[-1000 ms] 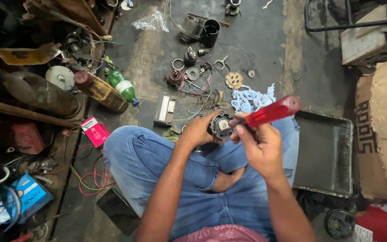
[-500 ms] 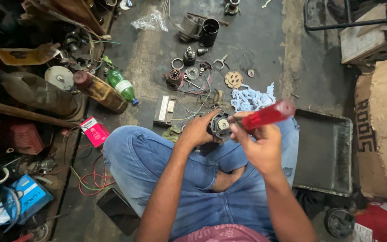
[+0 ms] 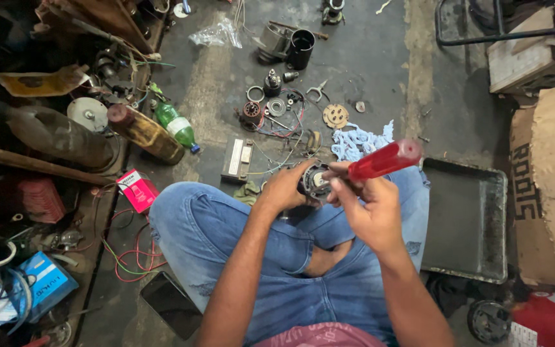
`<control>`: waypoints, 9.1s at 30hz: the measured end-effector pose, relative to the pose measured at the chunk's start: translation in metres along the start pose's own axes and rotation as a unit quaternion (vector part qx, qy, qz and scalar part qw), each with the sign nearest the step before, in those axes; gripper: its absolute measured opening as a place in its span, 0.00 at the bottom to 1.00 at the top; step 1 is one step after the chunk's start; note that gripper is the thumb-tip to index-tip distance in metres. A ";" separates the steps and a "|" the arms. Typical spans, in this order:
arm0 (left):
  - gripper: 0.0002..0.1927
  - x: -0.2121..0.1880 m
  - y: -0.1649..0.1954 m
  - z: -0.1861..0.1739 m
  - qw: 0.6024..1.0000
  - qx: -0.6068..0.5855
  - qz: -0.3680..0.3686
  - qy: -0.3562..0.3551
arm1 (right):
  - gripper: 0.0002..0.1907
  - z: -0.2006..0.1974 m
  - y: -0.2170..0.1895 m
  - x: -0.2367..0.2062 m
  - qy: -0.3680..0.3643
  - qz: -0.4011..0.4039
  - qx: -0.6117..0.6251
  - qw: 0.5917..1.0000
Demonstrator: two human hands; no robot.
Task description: The person sits on the workshop floor and disassembles a small electric starter motor, pulling off its end cap and gear housing by hand and setting parts on the floor. They then use a red-handled screwdriver to work on the motor housing and reassemble the components, holding the housing in one hand while turning the screwdriver with the other.
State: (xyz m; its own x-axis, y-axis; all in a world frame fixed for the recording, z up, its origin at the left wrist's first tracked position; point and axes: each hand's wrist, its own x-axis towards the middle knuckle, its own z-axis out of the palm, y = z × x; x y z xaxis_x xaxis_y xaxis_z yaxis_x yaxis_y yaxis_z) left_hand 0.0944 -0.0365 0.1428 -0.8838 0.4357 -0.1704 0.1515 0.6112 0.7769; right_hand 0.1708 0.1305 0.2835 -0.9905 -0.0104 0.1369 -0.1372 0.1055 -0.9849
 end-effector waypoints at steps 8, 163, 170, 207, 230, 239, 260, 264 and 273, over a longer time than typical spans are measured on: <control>0.56 0.000 -0.003 0.003 1.000 0.000 0.005 0.011 | 0.09 -0.003 0.012 -0.002 0.055 -0.137 -0.125 0.981; 0.63 -0.015 0.033 -0.012 0.961 -0.028 0.246 0.124 | 0.18 -0.012 -0.074 0.016 -0.067 -0.236 0.014 0.969; 0.56 -0.008 0.003 0.009 0.967 -0.089 0.212 0.108 | 0.14 -0.017 -0.074 0.022 -0.107 -0.279 0.001 0.954; 0.55 -0.004 0.004 0.002 0.975 -0.116 0.168 0.091 | 0.14 0.010 -0.123 0.022 0.023 -0.248 -0.144 0.958; 0.51 0.000 -0.003 0.015 0.975 -0.070 0.156 0.141 | 0.08 0.014 -0.130 0.012 0.065 -0.313 -0.327 0.889; 0.47 -0.005 0.010 0.009 0.973 -0.045 0.162 0.158 | 0.12 0.006 -0.128 0.018 -0.009 -0.276 -0.211 0.938; 0.49 0.005 -0.013 0.028 0.978 -0.041 0.156 0.132 | 0.14 -0.011 -0.128 0.005 0.048 -0.308 -0.369 0.875; 0.49 0.005 -0.010 0.026 0.977 -0.038 0.161 0.132 | 0.14 -0.009 -0.127 0.006 0.096 -0.296 -0.365 0.878; 0.49 0.004 -0.002 0.022 0.986 -0.030 0.118 0.109 | 0.15 -0.029 -0.125 0.045 -0.266 -0.313 0.035 0.911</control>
State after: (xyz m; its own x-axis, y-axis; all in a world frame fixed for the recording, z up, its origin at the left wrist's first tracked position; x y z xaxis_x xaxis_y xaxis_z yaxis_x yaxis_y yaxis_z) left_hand 0.1000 -0.0215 0.1271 -0.9020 0.4050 0.1496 0.3444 0.4661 0.8150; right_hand 0.1434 0.1455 0.4160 -0.5767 -0.5294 0.6222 -0.6579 -0.1505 -0.7379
